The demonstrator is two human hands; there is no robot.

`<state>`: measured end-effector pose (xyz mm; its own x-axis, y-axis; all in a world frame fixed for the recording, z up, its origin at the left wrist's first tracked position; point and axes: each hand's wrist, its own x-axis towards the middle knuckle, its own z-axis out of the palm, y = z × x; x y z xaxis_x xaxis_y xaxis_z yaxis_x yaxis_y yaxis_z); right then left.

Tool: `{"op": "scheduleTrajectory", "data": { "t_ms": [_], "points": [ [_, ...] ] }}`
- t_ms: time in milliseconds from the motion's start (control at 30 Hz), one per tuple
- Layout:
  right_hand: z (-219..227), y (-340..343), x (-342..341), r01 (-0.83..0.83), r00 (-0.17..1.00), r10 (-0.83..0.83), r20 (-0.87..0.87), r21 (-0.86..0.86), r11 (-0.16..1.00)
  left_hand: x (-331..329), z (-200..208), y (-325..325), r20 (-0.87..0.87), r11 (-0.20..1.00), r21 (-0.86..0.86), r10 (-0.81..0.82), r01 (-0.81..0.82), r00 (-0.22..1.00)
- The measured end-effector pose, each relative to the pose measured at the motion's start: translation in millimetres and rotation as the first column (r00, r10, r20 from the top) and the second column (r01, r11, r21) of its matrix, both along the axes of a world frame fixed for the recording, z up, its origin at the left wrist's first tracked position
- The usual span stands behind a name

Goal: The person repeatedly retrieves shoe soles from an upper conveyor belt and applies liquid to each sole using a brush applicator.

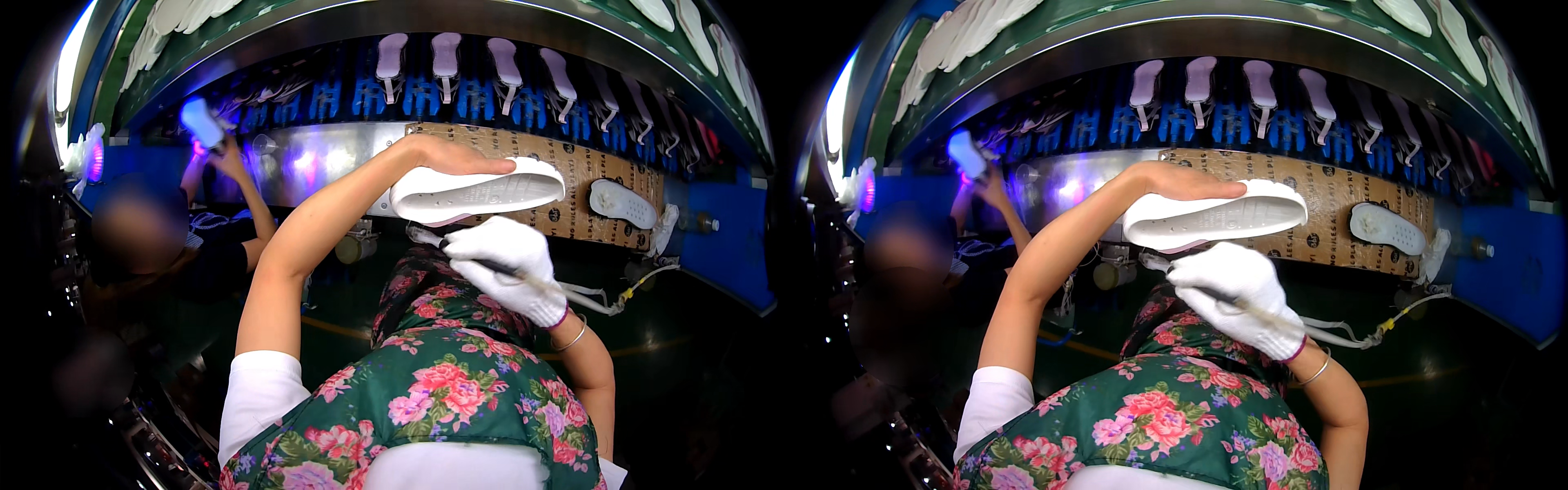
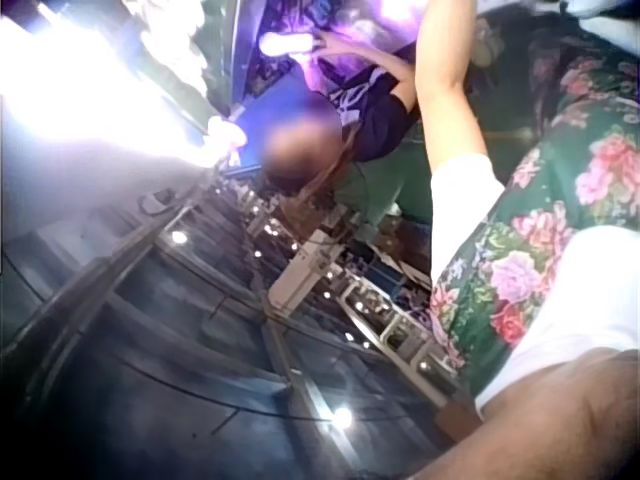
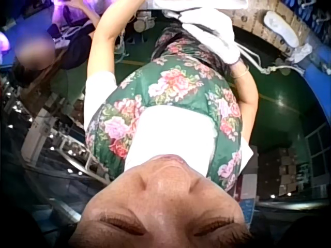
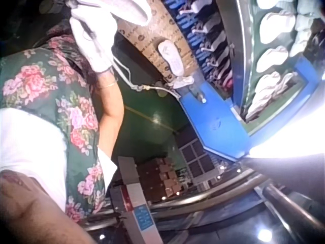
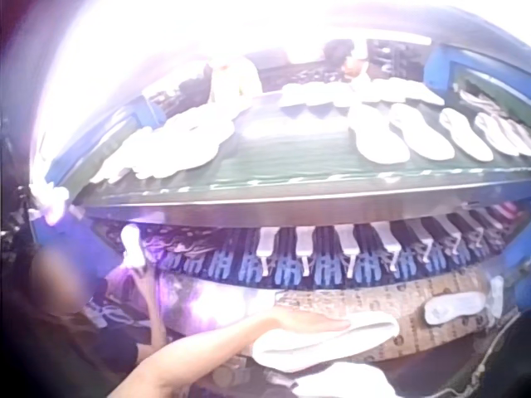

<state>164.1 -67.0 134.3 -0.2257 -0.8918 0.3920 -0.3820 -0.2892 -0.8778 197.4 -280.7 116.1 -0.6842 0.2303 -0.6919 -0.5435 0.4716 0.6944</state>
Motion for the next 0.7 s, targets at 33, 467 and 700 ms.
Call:
{"op": "scheduleTrajectory", "data": {
  "t_ms": [33,467,700],
  "points": [
    [-0.2,-1.4,-6.4,0.063,0.998,-0.062,-0.031,0.038,0.997,-1.0,-2.8,-2.4,-0.004,1.000,-0.006,-0.012,0.012,1.000],
    [6.6,-0.6,-43.8,0.456,0.844,-0.499,0.199,0.227,0.861,48.0,-96.5,32.5,0.265,-0.029,0.925,0.762,-0.378,0.591],
    [11.0,4.4,-52.6,0.318,0.947,-0.308,-0.086,0.143,0.937,56.2,-78.6,67.5,0.149,0.261,0.761,0.821,-0.594,0.552]
  ]
}}
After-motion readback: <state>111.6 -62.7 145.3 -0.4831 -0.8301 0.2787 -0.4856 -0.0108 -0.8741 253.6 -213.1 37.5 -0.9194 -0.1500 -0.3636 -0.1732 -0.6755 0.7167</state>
